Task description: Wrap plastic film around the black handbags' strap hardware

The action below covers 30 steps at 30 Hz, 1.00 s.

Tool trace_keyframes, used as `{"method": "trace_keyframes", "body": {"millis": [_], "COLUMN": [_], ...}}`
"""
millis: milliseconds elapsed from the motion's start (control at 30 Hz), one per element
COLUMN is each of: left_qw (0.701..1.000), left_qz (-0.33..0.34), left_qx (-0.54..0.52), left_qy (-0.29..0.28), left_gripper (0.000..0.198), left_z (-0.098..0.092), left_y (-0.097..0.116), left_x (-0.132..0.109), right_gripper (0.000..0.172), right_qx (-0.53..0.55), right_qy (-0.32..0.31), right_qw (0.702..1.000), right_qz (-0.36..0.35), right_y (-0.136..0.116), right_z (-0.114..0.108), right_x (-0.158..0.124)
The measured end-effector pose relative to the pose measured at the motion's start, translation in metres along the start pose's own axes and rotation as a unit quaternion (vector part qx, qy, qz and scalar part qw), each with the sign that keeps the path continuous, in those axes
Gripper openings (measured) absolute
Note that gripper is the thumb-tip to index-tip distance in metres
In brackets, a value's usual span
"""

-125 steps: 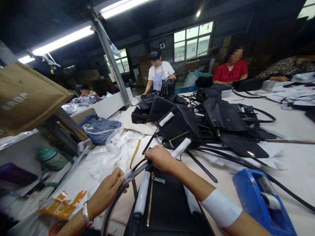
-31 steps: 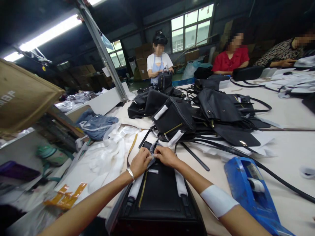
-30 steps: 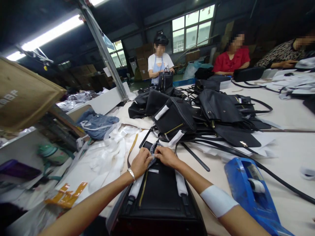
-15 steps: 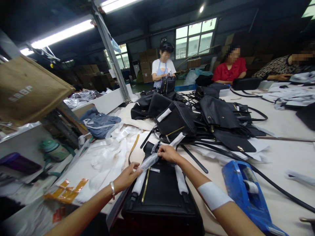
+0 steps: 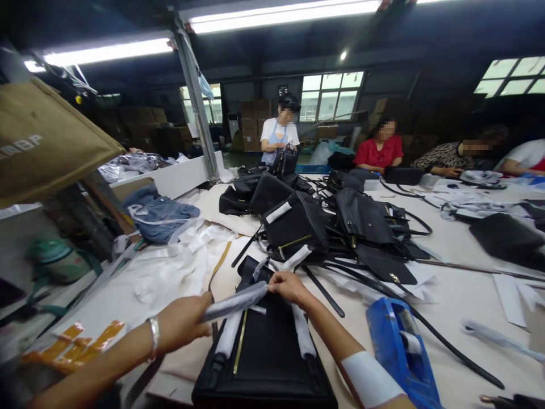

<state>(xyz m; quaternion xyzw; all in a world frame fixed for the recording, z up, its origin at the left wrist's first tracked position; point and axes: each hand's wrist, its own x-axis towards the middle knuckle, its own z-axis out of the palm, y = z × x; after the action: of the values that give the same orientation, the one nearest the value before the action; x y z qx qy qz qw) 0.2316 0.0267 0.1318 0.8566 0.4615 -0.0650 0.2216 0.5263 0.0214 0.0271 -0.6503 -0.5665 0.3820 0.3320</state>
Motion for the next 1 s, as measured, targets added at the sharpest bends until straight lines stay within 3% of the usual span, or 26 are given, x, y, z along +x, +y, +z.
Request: {"method": "trace_keyframes", "body": {"millis": [67, 100, 167, 200, 267, 333, 367, 400, 433, 500, 567, 633, 700, 767, 867, 933, 1000], "left_qw": [0.995, 0.997, 0.995, 0.971, 0.863, 0.753, 0.722, 0.712, 0.727, 0.830, 0.931, 0.988, 0.994, 0.986, 0.981, 0.943, 0.900], "left_qz": [-0.017, -0.020, -0.013, -0.008, -0.002, 0.010, 0.019, 0.024, 0.024, 0.000, -0.033, -0.061, -0.079, -0.095, -0.080, -0.055, -0.043], "left_qx": [0.086, 0.069, -0.084, -0.198, -0.425, -0.561, -0.590, -0.593, -0.571, -0.453, -0.300, -0.133, 0.006, 0.038, -0.174, -0.323, -0.422], "left_qy": [0.046, 0.036, -0.061, -0.134, -0.273, -0.343, -0.361, -0.376, -0.381, -0.326, -0.203, -0.048, 0.077, 0.129, 0.032, -0.055, -0.098], "left_gripper": [0.031, 0.030, 0.031, 0.032, 0.035, 0.035, 0.033, 0.030, 0.026, 0.023, 0.025, 0.027, 0.030, 0.032, 0.026, 0.022, 0.024], "left_z": [0.005, 0.008, 0.012, 0.013, 0.015, 0.018, 0.020, 0.021, 0.022, 0.019, 0.011, 0.002, -0.002, 0.003, 0.022, 0.034, 0.042], "left_y": [0.004, 0.005, 0.004, 0.002, -0.004, -0.010, -0.011, -0.010, -0.008, 0.000, 0.008, 0.013, 0.015, 0.013, 0.007, 0.005, 0.004], "left_x": [-0.006, -0.008, -0.013, -0.015, -0.017, -0.019, -0.020, -0.021, -0.023, -0.029, -0.035, -0.039, -0.041, -0.042, -0.044, -0.050, -0.055], "right_gripper": [0.009, 0.009, 0.008, 0.007, 0.006, 0.006, 0.006, 0.005, 0.004, 0.003, 0.004, 0.005, 0.004, 0.003, 0.003, 0.005, 0.006], "right_qx": [0.003, 0.004, 0.006, 0.007, 0.012, 0.016, 0.015, 0.013, 0.010, -0.001, -0.017, -0.040, -0.065, -0.080, -0.083, -0.083, -0.086], "right_qy": [-0.001, -0.001, 0.001, 0.001, 0.000, 0.001, 0.002, 0.003, 0.005, 0.015, 0.024, 0.024, 0.024, 0.033, 0.040, 0.035, 0.036], "right_qw": [1.000, 1.000, 1.000, 1.000, 1.000, 1.000, 1.000, 1.000, 0.999, 0.999, 0.997, 0.994, 0.990, 0.989, 0.989, 0.990, 0.991], "right_qz": [0.000, -0.001, -0.004, -0.005, -0.010, -0.016, -0.022, -0.028, -0.035, -0.050, -0.072, -0.100, -0.120, -0.123, -0.117, -0.109, -0.094], "right_y": [0.002, 0.003, 0.008, 0.010, 0.014, 0.017, 0.017, 0.016, 0.013, 0.006, -0.003, -0.012, -0.016, -0.015, -0.008, -0.006, -0.008], "right_z": [0.002, 0.002, 0.003, 0.003, 0.004, 0.004, 0.004, 0.003, 0.002, -0.001, -0.004, -0.004, -0.001, 0.002, 0.006, 0.005, 0.002], "right_x": [0.000, 0.001, 0.002, 0.003, 0.004, 0.004, 0.003, 0.001, 0.000, -0.005, -0.011, -0.015, -0.017, -0.018, -0.019, -0.022, -0.028]}}
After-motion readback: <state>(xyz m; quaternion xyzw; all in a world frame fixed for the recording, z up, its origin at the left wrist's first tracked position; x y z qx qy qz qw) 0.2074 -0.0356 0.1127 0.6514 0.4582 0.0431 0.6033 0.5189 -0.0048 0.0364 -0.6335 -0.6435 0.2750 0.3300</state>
